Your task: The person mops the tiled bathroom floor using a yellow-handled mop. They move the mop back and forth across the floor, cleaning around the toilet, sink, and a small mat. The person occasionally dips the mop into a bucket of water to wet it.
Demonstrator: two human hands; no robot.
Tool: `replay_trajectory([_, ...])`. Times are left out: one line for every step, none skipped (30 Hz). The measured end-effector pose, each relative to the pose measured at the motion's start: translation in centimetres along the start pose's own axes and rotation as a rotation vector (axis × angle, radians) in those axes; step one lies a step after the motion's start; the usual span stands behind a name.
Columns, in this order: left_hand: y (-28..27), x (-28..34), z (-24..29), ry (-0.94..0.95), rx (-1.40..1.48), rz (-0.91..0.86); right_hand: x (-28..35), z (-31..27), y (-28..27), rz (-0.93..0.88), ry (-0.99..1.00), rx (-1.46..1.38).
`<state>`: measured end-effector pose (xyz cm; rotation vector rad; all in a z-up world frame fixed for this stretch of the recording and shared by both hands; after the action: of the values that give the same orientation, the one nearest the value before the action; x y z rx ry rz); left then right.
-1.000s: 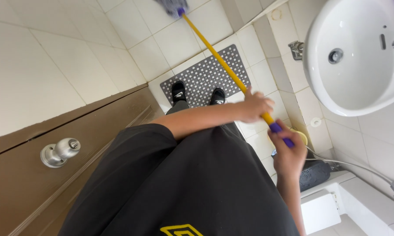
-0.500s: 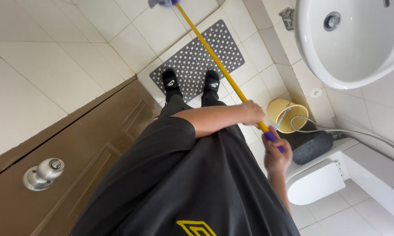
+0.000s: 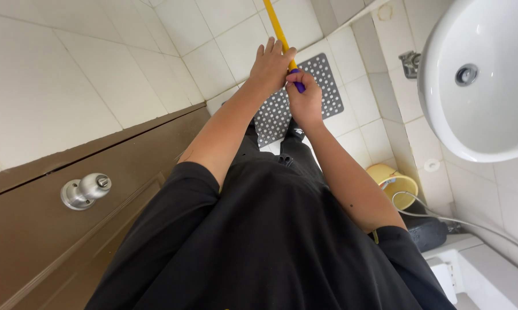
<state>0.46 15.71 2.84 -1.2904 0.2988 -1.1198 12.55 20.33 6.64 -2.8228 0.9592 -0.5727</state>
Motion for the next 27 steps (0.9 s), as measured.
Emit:
replay_trajectory([-0.9,0.4,-0.1,0.035,0.048,0.096,0.1,-0.8,0.3,-0.018,-0.028,-0.002])
replay_trajectory([-1.8,0.8,-0.1,0.071,0.098,0.19,0.3,-1.5,0.5,-0.035,-0.053,-0.001])
replay_trajectory([-1.2,1.0,0.4,0.067,0.099,0.199,1.2,-0.9,0.1,-0.04,-0.061,0.002])
replay_trajectory([0.0,1.1,1.5,0.106,0.097,0.155,2.2,-0.3,-0.8,-0.005,-0.091,-0.001])
replay_trajectory([1.1,1.1,2.6,0.144,0.095,0.111,3.1,0.2,-1.8,0.03,-0.121,-0.005])
replay_trajectory([1.7,1.4,4.1,0.15,0.096,0.118,4.8,-0.1,-3.6,0.035,-0.128,0.0])
replay_trajectory([2.7,1.7,6.2,0.228,0.115,0.068,6.4,0.5,-5.6,0.07,-0.047,0.019])
replay_trajectory([4.2,2.5,8.4,0.307,0.134,0.006,8.5,1.3,-7.6,0.108,0.045,0.036])
replay_trajectory([4.5,2.9,10.5,0.315,0.136,0.003,10.4,1.6,-9.6,0.115,0.049,0.037])
replay_trajectory([5.2,3.7,13.6,0.448,0.127,-0.063,12.6,3.0,-11.7,0.17,0.143,-0.213])
replay_trajectory([6.0,4.7,16.7,0.58,0.118,-0.13,14.8,4.5,-13.6,0.225,0.235,-0.465])
replay_trajectory([5.9,5.5,19.1,0.595,0.119,-0.139,17.1,3.6,-15.3,0.242,0.239,-0.466])
replay_trajectory([6.4,7.1,22.2,0.722,0.111,-0.236,19.7,3.4,-17.4,0.323,0.298,-0.522])
replay_trajectory([6.7,8.7,25.2,0.849,0.101,-0.331,22.3,3.0,-19.4,0.403,0.354,-0.578])
replay_trajectory([8.0,9.3,27.1,0.865,0.101,-0.338,24.6,3.2,-20.8,0.42,0.355,-0.579])
replay_trajectory([9.3,11.0,29.7,0.996,0.159,-0.384,27.2,3.4,-22.6,0.471,0.374,-0.545])
replay_trajectory([10.5,12.8,32.0,1.126,0.219,-0.431,29.8,3.7,-24.3,0.522,0.394,-0.51])
replay_trajectory([10.6,13.9,33.3,1.133,0.221,-0.442,31.5,4.2,-25.1,0.533,0.401,-0.514])
replay_trajectory([11.0,15.2,34.7,1.154,0.223,-0.494,33.1,4.3,-26.0,0.536,0.357,-0.479])
replay_trajectory([11.4,16.5,35.7,1.17,0.22,-0.548,34.5,4.4,-26.6,0.535,0.314,-0.449])
replay_trajectory([11.7,16.8,35.8,1.172,0.218,-0.562,35.0,5.4,-26.5,0.542,0.322,-0.458])
replay_trajectory([12.2,17.0,35.7,1.16,0.174,-0.607,35.4,6.5,-26.4,0.582,0.325,-0.523])
replay_trajectory([12.7,17.2,35.6,1.148,0.129,-0.652,35.9,7.5,-26.3,0.621,0.327,-0.587])
replay_trajectory([12.9,16.9,35.2,1.149,0.133,-0.657,35.2,8.2,-25.7,0.623,0.332,-0.587])
replay_trajectory([13.5,16.5,34.6,1.12,0.079,-0.676,34.6,9.0,-25.0,0.633,0.339,-0.613])
replay_trajectory([14.1,16.0,34.1,1.088,0.025,-0.692,34.0,9.8,-24.4,0.639,0.345,-0.637])
replay_trajectory([15.3,15.0,33.2,1.088,0.028,-0.695,33.0,11.5,-23.9,0.639,0.348,-0.636])
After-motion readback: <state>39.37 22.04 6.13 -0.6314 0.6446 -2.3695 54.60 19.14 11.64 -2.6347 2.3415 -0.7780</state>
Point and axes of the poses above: each hand's wrist, its own x-axis away from the middle knuckle, its own y-axis out of the palm, z = x × y, the point moved 9 cm from there along -x, towards the middle knuckle, and after that the axes turned 2 degrees about -z, right-handed, at the moved point
